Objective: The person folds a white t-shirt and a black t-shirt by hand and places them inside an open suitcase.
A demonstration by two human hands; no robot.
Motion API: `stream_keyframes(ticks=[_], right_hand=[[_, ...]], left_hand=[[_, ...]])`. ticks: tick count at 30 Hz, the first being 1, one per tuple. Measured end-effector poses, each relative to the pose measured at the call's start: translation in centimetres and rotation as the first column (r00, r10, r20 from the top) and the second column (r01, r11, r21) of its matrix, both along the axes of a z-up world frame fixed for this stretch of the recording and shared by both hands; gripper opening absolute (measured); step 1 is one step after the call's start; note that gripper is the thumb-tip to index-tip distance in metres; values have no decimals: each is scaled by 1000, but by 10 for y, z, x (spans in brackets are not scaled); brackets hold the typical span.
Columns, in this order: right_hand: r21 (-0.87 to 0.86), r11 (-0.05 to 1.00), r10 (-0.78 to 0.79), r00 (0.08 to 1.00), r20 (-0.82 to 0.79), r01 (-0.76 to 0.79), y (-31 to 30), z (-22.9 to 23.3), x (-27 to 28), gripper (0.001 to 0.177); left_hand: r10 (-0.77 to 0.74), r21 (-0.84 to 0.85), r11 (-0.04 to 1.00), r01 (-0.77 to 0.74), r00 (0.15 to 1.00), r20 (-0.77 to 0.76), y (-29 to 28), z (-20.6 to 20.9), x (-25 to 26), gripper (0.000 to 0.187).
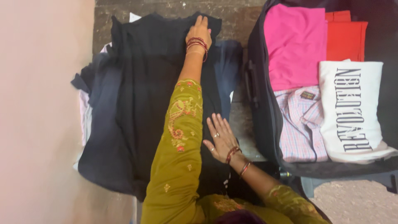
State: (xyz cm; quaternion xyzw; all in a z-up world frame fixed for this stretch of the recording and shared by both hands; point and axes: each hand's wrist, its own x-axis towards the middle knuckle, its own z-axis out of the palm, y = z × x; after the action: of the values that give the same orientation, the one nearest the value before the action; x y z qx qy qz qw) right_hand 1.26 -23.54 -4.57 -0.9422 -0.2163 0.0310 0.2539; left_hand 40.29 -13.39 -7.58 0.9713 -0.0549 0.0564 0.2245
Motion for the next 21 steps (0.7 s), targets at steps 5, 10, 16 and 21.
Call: stream_keyframes(ticks=[5,10,16,21], right_hand=[[-6,1000,19,999,-31,-20,-2,1,3,84],[-2,1000,23,999,-47,-23,-2,-2,4,84],[-7,1000,6,999,-40,-6,1,-6,6,82],[-3,1000,5,1000,-7,-5,0,-2,4,80]], left_hand=[[-32,21,999,36,981,-190,-13,-28,32,60],[50,31,999,-44,964,-259,-6,-31,37,43],[298,-376,882,-282,954,-17,-13,-68,73,52],[-49,-273,951,149,939,341,-7,-90,74,82]])
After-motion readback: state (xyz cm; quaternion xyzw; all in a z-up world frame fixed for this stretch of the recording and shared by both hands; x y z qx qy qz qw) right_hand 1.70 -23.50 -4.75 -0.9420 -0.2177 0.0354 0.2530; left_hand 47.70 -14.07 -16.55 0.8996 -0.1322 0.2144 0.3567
